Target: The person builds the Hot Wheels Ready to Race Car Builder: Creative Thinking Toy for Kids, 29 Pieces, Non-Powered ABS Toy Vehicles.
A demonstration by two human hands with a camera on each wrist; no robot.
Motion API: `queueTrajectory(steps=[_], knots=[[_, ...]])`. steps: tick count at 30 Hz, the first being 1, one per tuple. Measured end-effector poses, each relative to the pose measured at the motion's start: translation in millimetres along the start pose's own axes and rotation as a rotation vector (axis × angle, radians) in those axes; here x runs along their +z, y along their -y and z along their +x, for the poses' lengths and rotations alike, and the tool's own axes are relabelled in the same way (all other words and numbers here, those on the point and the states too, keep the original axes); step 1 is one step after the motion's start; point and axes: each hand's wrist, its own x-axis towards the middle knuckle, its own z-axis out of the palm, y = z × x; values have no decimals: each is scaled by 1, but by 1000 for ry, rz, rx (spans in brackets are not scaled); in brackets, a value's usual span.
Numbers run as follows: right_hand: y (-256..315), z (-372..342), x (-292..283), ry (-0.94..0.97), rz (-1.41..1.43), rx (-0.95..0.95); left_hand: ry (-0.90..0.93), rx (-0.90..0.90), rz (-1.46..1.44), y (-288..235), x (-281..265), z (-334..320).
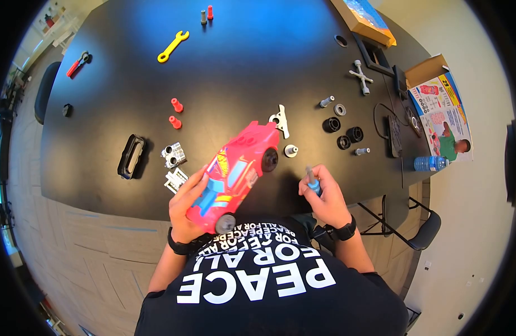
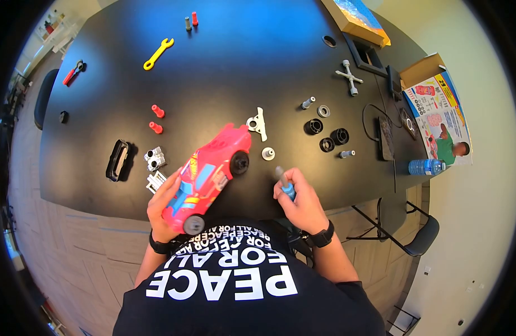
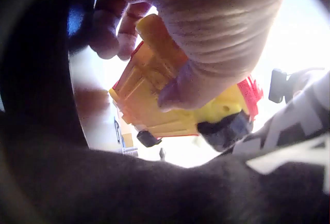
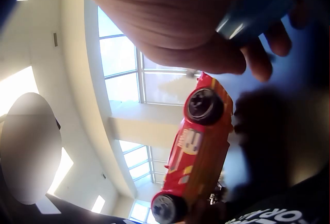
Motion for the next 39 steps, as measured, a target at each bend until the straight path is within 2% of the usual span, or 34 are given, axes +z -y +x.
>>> queueTrajectory(steps=[1, 3, 4, 5, 6, 7, 8, 9, 11, 12, 13, 15, 16, 17, 18, 19, 20, 21, 23, 25, 26, 27, 29, 31, 33, 34, 35, 37, 38, 39], knots=[[-3, 1, 0, -4, 2, -3, 2, 5, 0, 3, -1, 0], [-6, 4, 3, -38, 70, 84, -17, 32, -202, 10, -5, 2], [-1, 6, 5, -43, 75, 78, 11, 60, -254, 13, -9, 3], [8, 9, 8, -4, 202, 9, 15, 68, -250, 19, -17, -4], [13, 10, 10, 37, 327, -60, 87, -183, -495, 26, -27, -18], [12, 9, 11, 33, 330, -65, 159, -440, -736, 26, -32, -23], [9, 8, 12, 111, 473, -63, 195, -471, -821, 28, -33, -24], [7, 8, 13, 191, 616, -60, 199, -467, -818, 32, -32, -22], [6, 9, 17, 231, 649, -144, 355, -154, -662, 35, -23, -7], [5, 10, 20, 271, 680, -224, 372, -420, -753, -5, -19, 16], [2, 11, 21, 311, 709, -304, 373, -417, -750, -5, -13, 19], [-10, 7, 23, 279, 738, -318, 384, -190, -945, 4, -3, 22], [-7, 4, 23, 236, 824, -328, 352, -526, -1032, 9, -11, 16], [1, 2, 23, 192, 912, -338, 425, -112, -552, -16, -15, 37], [14, -3, 21, 104, 906, -319, 336, -174, -672, -21, -3, 43], [20, -2, 21, 96, 909, -326, 246, -236, -790, -23, 6, 46], [25, 3, 21, 12, 765, -552, 194, -331, -667, -18, 6, 46], [31, 6, 19, -74, 610, -769, 120, -478, -674, 5, -1, 25], [57, 6, 7, -61, 569, -819, 284, -543, -941, -26, -8, 51], [76, 4, -10, 30, -186, -1019, 364, -524, -1006, -51, -6, 55], [84, 4, 0, -23, -295, -1024, 433, -510, -1074, -58, -3, 53], [83, 5, 8, -28, -295, -1023, 439, -511, -1072, -59, 1, 50], [77, 9, 23, 91, -393, -1048, 403, -526, -1011, -56, 12, 44], [81, 11, 36, 150, -390, -1043, 320, -541, -1033, -33, 22, 32], [80, 8, 49, 388, -304, -944, 184, -445, -875, 3, 26, 16], [81, 10, 46, 455, -193, -934, 107, -471, -929, -10, 25, 21], [79, 12, 42, 456, -193, -935, 106, -470, -929, -15, 21, 23], [74, 16, 25, 277, 30, -813, 52, -568, -883, -16, 11, 24], [75, 19, 10, 211, 28, -690, 65, -556, -942, -6, 7, 18], [70, 27, -3, 89, -62, -708, 60, -558, -949, 1, 6, 11]])
